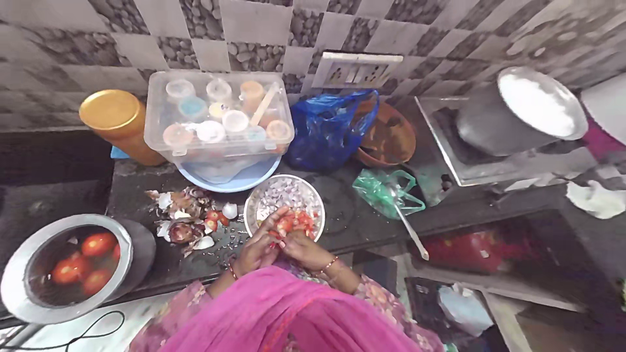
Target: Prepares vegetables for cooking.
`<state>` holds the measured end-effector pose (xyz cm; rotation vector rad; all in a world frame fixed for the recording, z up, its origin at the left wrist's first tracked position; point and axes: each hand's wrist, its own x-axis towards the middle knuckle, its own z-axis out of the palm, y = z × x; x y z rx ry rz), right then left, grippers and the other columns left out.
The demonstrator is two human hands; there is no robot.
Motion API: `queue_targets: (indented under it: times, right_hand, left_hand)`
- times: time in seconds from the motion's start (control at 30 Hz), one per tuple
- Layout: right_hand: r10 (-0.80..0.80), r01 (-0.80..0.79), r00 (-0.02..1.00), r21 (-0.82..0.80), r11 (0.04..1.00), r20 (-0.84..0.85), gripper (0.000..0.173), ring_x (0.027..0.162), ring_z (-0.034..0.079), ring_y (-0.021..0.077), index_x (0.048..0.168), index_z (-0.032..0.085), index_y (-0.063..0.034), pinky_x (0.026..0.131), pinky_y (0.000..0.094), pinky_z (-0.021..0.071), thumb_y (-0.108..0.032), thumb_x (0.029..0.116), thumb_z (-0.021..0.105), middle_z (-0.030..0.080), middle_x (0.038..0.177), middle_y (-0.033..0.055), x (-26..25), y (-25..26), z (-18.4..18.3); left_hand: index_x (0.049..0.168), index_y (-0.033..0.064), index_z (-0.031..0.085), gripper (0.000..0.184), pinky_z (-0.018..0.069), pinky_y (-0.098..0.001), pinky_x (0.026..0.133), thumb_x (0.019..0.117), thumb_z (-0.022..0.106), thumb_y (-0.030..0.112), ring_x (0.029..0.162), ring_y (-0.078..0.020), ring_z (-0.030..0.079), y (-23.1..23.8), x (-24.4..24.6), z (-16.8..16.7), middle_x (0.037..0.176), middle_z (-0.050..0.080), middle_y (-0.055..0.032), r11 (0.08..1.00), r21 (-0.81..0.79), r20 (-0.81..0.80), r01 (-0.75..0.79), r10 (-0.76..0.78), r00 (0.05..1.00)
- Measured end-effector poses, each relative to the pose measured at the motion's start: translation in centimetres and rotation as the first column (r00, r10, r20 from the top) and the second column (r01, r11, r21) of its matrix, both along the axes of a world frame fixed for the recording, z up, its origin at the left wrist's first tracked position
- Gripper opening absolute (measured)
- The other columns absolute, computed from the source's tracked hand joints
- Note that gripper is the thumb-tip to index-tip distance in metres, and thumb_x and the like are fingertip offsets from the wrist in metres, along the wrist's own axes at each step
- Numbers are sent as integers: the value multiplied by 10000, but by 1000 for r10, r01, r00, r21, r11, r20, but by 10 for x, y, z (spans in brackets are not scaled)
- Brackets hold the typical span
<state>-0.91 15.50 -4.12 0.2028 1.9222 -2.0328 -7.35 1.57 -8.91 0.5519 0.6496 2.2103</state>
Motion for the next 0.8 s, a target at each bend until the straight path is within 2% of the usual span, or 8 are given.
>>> queue_targets:
  times: [0.1, 0.27, 0.33, 0.4, 0.47, 0.53, 0.6, 0.8]
  right_hand:
    - [75, -49, 994, -284, 957, 83, 358, 441, 334, -62, 730, 466, -250, 416, 132, 271, -363, 1051, 353, 395, 546, -170, 4, 4, -6]
    - [114, -83, 993, -509, 857, 31, 410, 448, 348, -73, 779, 509, -281, 402, 118, 273, -651, 915, 624, 439, 614, -180, 11, 17, -13]
    - [14, -16, 1000, -374, 927, -10, 330, 469, 387, -80, 835, 540, -256, 422, 115, 315, -557, 943, 623, 471, 628, -180, 16, 21, -8]
    - [-108, 107, 979, -16, 994, -175, 119, 618, 489, -67, 946, 592, -121, 564, 134, 423, -239, 945, 608, 563, 762, -124, 17, 24, -2]
    - [-95, 217, 942, 368, 904, -322, 316, 680, 536, -7, 1054, 606, 18, 644, 182, 476, -207, 869, 728, 601, 802, -26, 16, 25, -1]
    - [-5, 249, 922, 585, 772, -387, 511, 834, 630, 129, 1198, 635, 60, 777, 310, 541, -299, 854, 752, 680, 950, 102, 17, 26, 0]
    - [75, 215, 924, 671, 710, -376, 560, 1048, 669, 273, 1294, 636, 41, 921, 448, 547, -325, 880, 729, 686, 1168, 198, 16, 25, 3]
    - [-67, 343, 898, 598, 725, -434, 408, 901, 676, 197, 1131, 701, 44, 836, 369, 553, -292, 901, 716, 719, 1015, 160, 9, 18, -4]
  left_hand:
    - [1477, 79, 439, 532, 504, -349, 1023, 950, 499, 123, 1214, -150, 601, -1, -2, -4, 1410, 569, -19, 997, 72, 32, 37, -40, 999]
    - [1409, 32, 488, 486, 543, -337, 964, 943, 545, 154, 1130, -158, 647, -2, -3, 2, 1308, 629, -59, 997, -71, 126, -3, 12, 992]
    - [1338, -8, 479, 410, 558, -303, 952, 933, 441, 45, 1054, -123, 670, -4, -1, 17, 1195, 658, -40, 962, -270, 149, -21, 63, 987]
    - [1268, 1, 524, 397, 583, -277, 854, 872, 485, 6, 951, -95, 689, -5, -1, 20, 1105, 697, -19, 913, -406, 65, -40, 72, 995]
    - [1259, -9, 542, 428, 584, -262, 787, 832, 548, 12, 892, -78, 685, -8, -2, 15, 1073, 704, -14, 880, -471, -22, -63, 60, 998]
    - [1295, -42, 543, 460, 574, -264, 871, 838, 565, 6, 968, -72, 680, -11, -3, 14, 1120, 701, -11, 875, -479, -90, -67, 28, 996]
    - [1295, -51, 539, 439, 567, -240, 863, 864, 564, 29, 944, -33, 670, -13, -3, 17, 1080, 694, 37, 868, -494, -151, -58, -20, 988]
    - [1398, -98, 455, 538, 554, -245, 913, 891, 541, 62, 1026, -36, 653, -17, -5, 19, 1225, 650, -37, 862, -505, -243, -55, -81, 967]
